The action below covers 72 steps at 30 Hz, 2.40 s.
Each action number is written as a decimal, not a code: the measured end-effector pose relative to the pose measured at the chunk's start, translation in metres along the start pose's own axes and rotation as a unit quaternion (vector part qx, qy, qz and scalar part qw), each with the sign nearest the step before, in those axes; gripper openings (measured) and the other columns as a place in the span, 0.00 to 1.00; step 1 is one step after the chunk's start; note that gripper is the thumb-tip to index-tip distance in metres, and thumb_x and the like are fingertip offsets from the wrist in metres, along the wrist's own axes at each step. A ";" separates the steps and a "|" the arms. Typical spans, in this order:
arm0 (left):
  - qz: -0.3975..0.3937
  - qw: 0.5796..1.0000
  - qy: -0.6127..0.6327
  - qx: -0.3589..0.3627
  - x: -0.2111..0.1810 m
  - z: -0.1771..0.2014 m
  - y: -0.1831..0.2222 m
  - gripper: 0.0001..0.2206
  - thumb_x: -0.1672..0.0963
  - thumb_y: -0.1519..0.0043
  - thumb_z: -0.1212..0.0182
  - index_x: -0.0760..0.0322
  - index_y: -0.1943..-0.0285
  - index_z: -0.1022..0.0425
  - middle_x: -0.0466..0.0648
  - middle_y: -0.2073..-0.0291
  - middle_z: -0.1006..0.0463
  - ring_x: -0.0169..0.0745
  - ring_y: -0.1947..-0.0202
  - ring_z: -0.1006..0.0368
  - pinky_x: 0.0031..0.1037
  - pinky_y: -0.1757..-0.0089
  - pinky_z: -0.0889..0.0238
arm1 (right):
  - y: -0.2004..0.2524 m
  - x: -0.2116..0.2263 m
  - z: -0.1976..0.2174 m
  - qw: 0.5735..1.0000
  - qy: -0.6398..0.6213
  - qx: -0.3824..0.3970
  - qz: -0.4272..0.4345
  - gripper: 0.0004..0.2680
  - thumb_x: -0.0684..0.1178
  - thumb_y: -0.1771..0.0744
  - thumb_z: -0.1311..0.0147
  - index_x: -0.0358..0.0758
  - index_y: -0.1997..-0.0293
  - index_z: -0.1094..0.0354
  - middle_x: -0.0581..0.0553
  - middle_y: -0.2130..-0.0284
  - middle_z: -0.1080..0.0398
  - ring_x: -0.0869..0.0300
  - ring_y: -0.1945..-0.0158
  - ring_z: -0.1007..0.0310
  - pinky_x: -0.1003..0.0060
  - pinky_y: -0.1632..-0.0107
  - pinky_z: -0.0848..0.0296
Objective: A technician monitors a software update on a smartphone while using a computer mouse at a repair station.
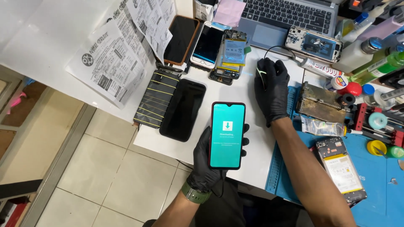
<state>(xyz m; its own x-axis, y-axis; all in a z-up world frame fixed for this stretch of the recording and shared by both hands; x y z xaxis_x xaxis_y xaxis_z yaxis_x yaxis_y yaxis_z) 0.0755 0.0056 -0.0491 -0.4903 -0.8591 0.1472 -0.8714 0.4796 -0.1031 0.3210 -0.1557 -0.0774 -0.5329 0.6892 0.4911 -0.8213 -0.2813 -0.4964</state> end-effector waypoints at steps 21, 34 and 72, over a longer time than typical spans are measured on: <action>-0.124 0.990 -0.040 -0.050 0.025 -0.012 0.001 0.37 0.44 0.28 0.48 0.66 0.12 0.45 0.67 0.24 0.35 0.69 0.35 0.31 0.49 0.41 0.32 | 0.000 0.004 0.005 0.999 0.018 0.021 0.021 0.22 0.43 0.32 0.36 0.50 0.26 0.32 0.41 0.40 0.27 0.35 0.25 0.39 0.41 0.27 0.35; -0.192 0.969 -0.067 -0.143 0.030 -0.025 -0.004 0.37 0.43 0.28 0.48 0.70 0.14 0.40 0.73 0.30 0.28 0.70 0.46 0.20 0.49 0.53 0.20 | 0.002 0.008 0.006 0.997 -0.058 0.005 0.043 0.28 0.36 0.31 0.41 0.40 0.19 0.44 0.23 0.32 0.43 0.27 0.28 0.41 0.35 0.31 0.30; -0.264 0.927 -0.016 -0.267 0.048 -0.076 -0.003 0.13 0.49 0.34 0.32 0.58 0.48 0.18 0.61 0.59 0.13 0.60 0.63 0.13 0.45 0.59 0.15 | 0.003 -0.030 -0.002 0.996 -0.070 -0.019 0.048 0.22 0.35 0.33 0.42 0.37 0.29 0.31 0.27 0.36 0.33 0.31 0.29 0.36 0.40 0.28 0.33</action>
<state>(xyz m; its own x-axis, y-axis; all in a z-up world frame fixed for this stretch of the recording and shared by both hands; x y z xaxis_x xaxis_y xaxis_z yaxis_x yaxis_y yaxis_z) 0.0529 -0.0231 0.0330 0.0010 -1.0000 0.0074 -0.8785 0.0027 0.4778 0.3351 -0.1763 -0.0951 -0.6343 0.5597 0.5333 -0.7580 -0.3146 -0.5714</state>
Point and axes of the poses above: each hand's wrist, its own y-axis away from the middle knuckle, its own z-axis out of the back of the hand, x = y × z, the point moved 2 cm from there along -y, towards the middle knuckle
